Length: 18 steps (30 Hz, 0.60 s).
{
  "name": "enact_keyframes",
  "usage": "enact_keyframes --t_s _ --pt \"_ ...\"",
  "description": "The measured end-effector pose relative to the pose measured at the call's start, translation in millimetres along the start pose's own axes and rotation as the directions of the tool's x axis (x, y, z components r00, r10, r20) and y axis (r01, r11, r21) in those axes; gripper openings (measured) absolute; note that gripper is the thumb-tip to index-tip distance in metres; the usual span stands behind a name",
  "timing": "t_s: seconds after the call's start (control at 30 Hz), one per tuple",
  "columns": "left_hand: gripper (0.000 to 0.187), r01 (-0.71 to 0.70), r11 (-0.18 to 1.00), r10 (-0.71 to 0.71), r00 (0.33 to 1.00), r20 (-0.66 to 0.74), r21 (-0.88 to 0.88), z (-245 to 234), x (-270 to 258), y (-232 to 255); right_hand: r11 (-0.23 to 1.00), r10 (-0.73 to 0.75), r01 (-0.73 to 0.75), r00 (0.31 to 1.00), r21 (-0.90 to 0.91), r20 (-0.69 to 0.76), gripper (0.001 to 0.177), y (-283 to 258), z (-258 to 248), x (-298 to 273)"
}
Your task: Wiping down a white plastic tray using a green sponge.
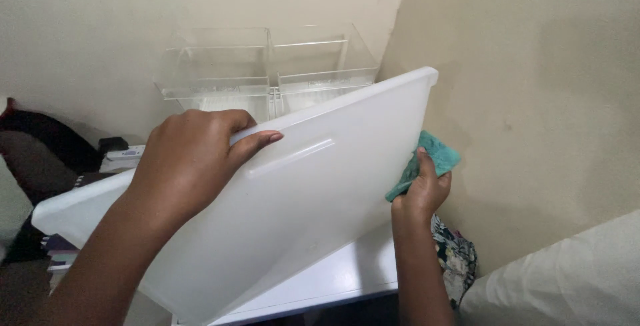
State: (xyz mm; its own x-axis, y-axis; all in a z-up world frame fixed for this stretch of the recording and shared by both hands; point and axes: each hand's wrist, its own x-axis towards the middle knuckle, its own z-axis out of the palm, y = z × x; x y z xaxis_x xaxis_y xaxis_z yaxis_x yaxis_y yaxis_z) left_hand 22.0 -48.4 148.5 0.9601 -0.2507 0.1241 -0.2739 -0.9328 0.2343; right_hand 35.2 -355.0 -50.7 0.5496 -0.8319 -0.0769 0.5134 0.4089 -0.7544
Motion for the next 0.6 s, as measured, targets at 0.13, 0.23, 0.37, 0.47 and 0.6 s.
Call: enact_keyframes --t_s 0.13,0.23,0.37,0.47,0.6 --pt "0.056 0.003 0.999 -0.005 0.999 0.049 0.037 -1.0 -1.2 8.2 0.988 -0.152 0.151 0.982 0.015 0.113 0.021 -7.5 20.5 -31.4" --pt "0.055 -0.003 0.995 0.003 1.000 0.009 0.098 1.1 -2.1 10.8 0.987 -0.161 0.162 0.958 0.017 0.236 0.011 -19.6 38.0 -57.4" --pt "0.054 -0.091 0.993 0.099 0.988 -0.121 0.071 5.7 0.9 10.3 0.942 -0.280 0.325 0.895 -0.078 0.348 0.007 -12.0 53.6 -82.0" --pt "0.054 -0.120 0.991 0.126 0.981 -0.145 0.052 7.0 3.8 12.8 0.841 -0.382 0.506 0.806 -0.190 0.452 0.010 -11.2 68.6 -130.0" --pt "0.053 -0.126 0.992 0.125 0.979 -0.164 0.007 10.2 7.1 8.1 0.412 -0.527 0.908 0.309 -0.080 0.792 0.028 -4.5 69.1 -181.1"
